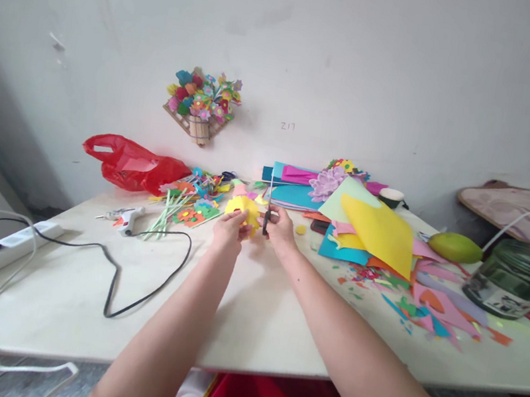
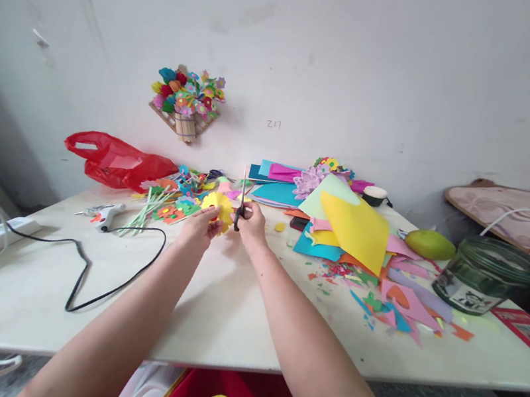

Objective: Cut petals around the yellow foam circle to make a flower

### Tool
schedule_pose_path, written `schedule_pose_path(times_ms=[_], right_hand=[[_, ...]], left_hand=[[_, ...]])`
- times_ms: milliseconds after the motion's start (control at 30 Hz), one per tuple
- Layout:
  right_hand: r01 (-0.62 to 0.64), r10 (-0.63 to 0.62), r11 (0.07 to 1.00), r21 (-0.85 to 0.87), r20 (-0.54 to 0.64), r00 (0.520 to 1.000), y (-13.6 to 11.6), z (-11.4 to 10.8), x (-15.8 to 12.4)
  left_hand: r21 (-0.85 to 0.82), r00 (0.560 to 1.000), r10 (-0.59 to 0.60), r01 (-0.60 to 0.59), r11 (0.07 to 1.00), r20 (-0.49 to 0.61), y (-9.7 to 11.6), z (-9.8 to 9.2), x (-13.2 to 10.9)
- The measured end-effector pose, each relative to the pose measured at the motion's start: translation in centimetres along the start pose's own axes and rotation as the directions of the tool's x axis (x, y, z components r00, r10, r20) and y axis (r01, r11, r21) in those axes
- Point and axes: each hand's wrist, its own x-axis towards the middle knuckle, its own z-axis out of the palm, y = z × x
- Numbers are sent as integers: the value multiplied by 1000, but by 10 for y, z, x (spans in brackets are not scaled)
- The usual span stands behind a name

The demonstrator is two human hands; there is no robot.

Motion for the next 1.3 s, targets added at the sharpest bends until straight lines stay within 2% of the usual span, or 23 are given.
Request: schedule_pose_path(times_ms=[67, 233, 467, 567, 667, 733, 767, 800, 867, 900, 1000, 1167, 1300], right_hand=[[-9, 9, 1000, -8, 5, 1000, -1, -2, 0], [-58, 58, 998, -22, 33, 998, 1, -5, 1], [-42, 42, 999, -2, -20, 999, 1, -5, 3], [-45, 45, 999, 6, -62, 997, -1, -6, 4], [-44, 44, 999, 4, -85, 995, -4, -8, 4], [-49, 49, 999, 5, -76, 996, -5, -10, 4], [-55, 55, 998, 5, -59, 997, -5, -10, 4], [-62, 62, 998, 5, -37, 997, -5, -11, 4], [-78, 78, 997, -1, 11, 997, -4, -12, 4], [-89, 89, 996, -10, 30, 996, -3, -12, 4], [-124, 126, 992, -39, 60, 990, -1, -12, 3], [-140, 145, 988, -67, 70, 987, 3, -10, 3], [-124, 130, 990, -65, 85, 988, 7, -7, 1]], left_hand=[[-1, 999, 28, -28, 1000, -30, -5, -3, 2], [66, 991, 134, -135, 989, 19, -19, -8, 6], [319, 955, 298, -279, 906, -11, -26, -12, 12], [492, 885, 463, -381, 783, -51, -24, -17, 16], [632, 760, 643, -451, 630, -99, -23, -23, 23], [644, 704, 708, -515, 565, -59, -23, -26, 29], [610, 720, 694, -538, 581, -26, -25, -26, 33], [544, 755, 655, -555, 629, 12, -26, -27, 37], [400, 833, 547, -530, 747, 82, -30, -28, 44], [351, 849, 520, -516, 781, 91, -31, -28, 47], [282, 875, 467, -484, 828, 130, -34, -28, 51], [396, 899, 404, -437, 808, 168, -34, -27, 50], [357, 906, 364, -420, 834, 214, -35, -26, 49]])
